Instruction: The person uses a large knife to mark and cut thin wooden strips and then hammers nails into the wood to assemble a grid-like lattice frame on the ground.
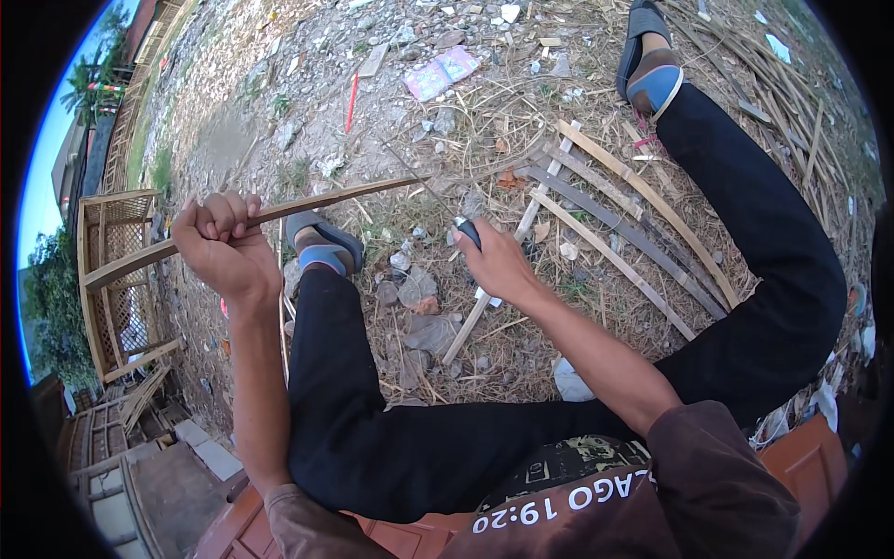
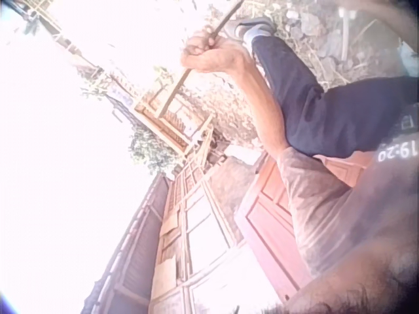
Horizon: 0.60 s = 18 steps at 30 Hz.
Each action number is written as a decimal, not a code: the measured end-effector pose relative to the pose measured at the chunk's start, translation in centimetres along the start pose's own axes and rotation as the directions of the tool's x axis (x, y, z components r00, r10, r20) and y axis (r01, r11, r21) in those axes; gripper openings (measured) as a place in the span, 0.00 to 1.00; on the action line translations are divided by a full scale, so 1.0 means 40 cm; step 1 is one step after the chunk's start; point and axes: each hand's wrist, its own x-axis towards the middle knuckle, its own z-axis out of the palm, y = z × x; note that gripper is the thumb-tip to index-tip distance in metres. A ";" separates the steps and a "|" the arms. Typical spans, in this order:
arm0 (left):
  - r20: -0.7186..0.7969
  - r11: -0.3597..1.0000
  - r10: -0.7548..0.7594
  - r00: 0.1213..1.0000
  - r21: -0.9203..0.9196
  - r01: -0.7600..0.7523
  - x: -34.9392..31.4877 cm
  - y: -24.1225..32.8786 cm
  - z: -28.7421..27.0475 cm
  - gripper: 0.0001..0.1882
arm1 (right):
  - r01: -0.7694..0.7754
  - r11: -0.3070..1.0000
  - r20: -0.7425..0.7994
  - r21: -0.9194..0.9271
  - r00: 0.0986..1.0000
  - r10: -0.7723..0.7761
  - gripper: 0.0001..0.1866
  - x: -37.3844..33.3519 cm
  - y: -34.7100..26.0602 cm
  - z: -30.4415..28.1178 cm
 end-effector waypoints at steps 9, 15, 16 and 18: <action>0.436 0.981 0.129 0.891 -0.185 -0.052 -0.009 0.043 -0.059 0.19 | 0.344 0.862 0.030 0.371 0.924 -0.382 0.18 -0.099 -0.255 -0.067; 0.493 0.962 0.169 0.853 -0.270 -0.035 -0.025 0.056 -0.038 0.18 | 0.530 0.817 -0.115 0.227 0.847 -0.518 0.16 -0.135 -0.275 -0.040; 0.485 0.974 0.140 0.863 -0.223 -0.033 -0.030 0.038 -0.029 0.18 | 0.461 0.867 -0.114 0.190 0.888 -0.446 0.16 -0.097 -0.228 -0.026; 0.458 0.992 0.097 0.884 -0.112 -0.051 -0.043 0.005 -0.023 0.18 | 0.410 0.900 -0.033 0.145 0.912 -0.410 0.16 -0.090 -0.222 -0.024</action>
